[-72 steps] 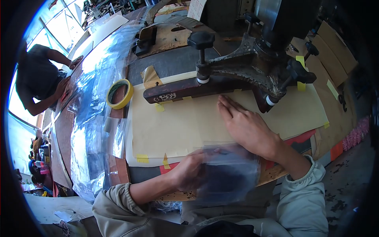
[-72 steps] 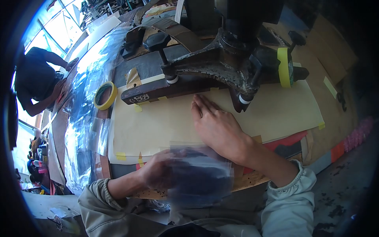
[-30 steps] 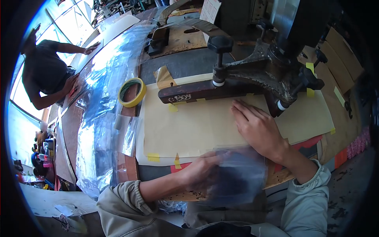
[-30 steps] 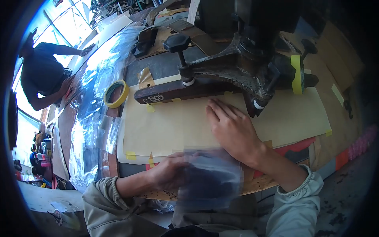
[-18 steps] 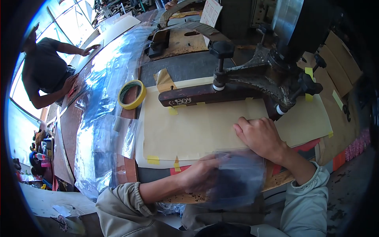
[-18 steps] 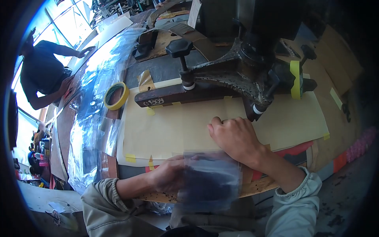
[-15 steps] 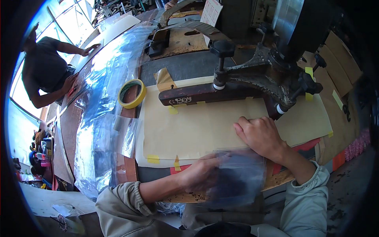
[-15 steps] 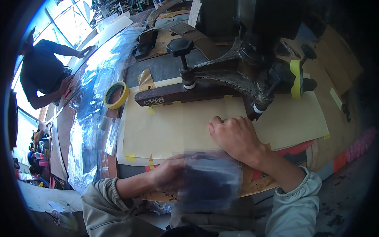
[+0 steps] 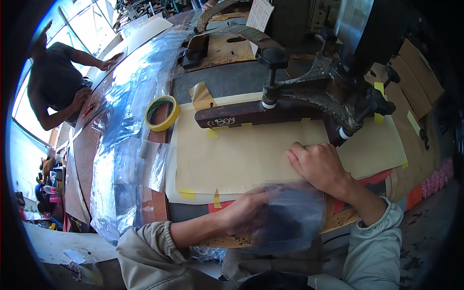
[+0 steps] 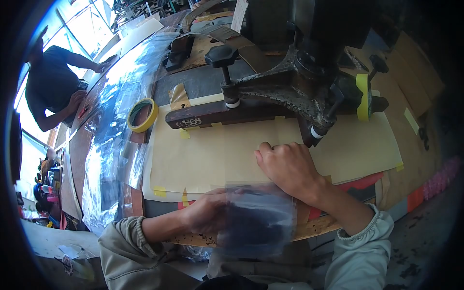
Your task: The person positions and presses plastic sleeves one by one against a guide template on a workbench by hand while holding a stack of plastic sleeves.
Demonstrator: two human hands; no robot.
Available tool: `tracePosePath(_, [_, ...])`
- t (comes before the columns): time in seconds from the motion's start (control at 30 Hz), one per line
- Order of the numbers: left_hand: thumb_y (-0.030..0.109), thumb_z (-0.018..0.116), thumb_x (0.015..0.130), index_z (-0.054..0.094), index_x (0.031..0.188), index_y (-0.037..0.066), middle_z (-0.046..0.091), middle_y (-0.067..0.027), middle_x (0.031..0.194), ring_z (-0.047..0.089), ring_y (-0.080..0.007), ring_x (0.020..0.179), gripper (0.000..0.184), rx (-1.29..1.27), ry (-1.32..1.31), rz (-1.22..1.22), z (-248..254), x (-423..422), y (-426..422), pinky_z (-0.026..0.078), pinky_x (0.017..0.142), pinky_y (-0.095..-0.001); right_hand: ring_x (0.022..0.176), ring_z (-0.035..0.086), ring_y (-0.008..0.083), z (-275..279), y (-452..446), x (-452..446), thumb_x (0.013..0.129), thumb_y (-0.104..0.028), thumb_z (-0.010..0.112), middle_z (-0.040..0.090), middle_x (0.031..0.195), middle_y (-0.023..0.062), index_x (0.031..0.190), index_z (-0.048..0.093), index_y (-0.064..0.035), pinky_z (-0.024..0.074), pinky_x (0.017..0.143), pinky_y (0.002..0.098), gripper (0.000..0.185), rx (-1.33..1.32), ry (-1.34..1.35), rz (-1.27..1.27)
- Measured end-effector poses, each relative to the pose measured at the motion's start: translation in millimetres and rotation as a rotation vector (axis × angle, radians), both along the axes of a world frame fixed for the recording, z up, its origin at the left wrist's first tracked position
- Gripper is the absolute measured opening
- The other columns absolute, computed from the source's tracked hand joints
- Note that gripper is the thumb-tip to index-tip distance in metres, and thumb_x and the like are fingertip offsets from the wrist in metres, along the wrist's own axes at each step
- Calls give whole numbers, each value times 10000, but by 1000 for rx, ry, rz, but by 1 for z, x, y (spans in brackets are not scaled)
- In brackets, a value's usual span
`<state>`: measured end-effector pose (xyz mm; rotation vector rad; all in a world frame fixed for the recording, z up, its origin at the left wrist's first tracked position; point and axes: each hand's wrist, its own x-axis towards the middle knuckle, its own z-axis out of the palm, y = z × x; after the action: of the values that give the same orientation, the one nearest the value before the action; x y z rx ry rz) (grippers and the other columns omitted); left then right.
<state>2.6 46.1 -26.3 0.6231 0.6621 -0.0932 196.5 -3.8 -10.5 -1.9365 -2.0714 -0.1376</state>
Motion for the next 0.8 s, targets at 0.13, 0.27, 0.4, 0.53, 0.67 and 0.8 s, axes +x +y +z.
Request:
tracePosePath(0.13, [360, 502, 922, 452, 993, 101, 277, 66, 496, 265, -52, 348, 273, 3, -48, -9, -7, -1, 0, 192, 323, -225, 471, 600, 305, 1, 0, 0, 859, -186, 548, 553, 484, 143, 676, 572, -35, 491, 449, 374, 238, 2, 0, 7])
tracePosePath(0.27, [366, 505, 919, 449, 1001, 96, 278, 63, 498, 262, -54, 350, 288, -4, -35, -6, -8, -1, 0, 191, 323, -225, 472, 604, 296, 0, 0, 0, 860, -179, 547, 549, 477, 140, 675, 571, -33, 495, 448, 366, 237, 3, -3, 14])
tracePosePath(0.4, [372, 509, 916, 448, 1004, 89, 284, 60, 503, 261, -55, 353, 303, -6, -16, -4, -5, 0, -1, 190, 325, -225, 464, 606, 279, 1, -1, -1, 861, -180, 547, 546, 470, 132, 680, 570, -33, 497, 447, 356, 234, -5, -38, 9])
tracePosePath(0.53, [379, 508, 916, 448, 995, 91, 289, 59, 505, 267, -56, 352, 305, 3, -16, -9, -6, -1, -1, 195, 322, -224, 463, 607, 274, 2, -3, -3, 864, -188, 548, 543, 465, 126, 684, 568, -34, 499, 444, 348, 238, -8, -71, 2])
tracePosePath(0.67, [383, 499, 919, 454, 980, 97, 301, 55, 501, 276, -56, 343, 296, 16, 22, -20, 1, -1, 0, 197, 314, -224, 466, 609, 274, 3, -4, -5, 869, -194, 543, 543, 465, 127, 690, 564, -32, 500, 445, 347, 243, -14, -86, -5])
tracePosePath(0.8, [381, 495, 921, 464, 965, 101, 324, 50, 498, 293, -58, 335, 285, 12, 27, -10, -5, -2, 0, 205, 307, -222, 471, 611, 276, 1, -4, -5, 875, -192, 533, 546, 469, 131, 690, 557, -28, 500, 446, 348, 249, -26, -84, -2])
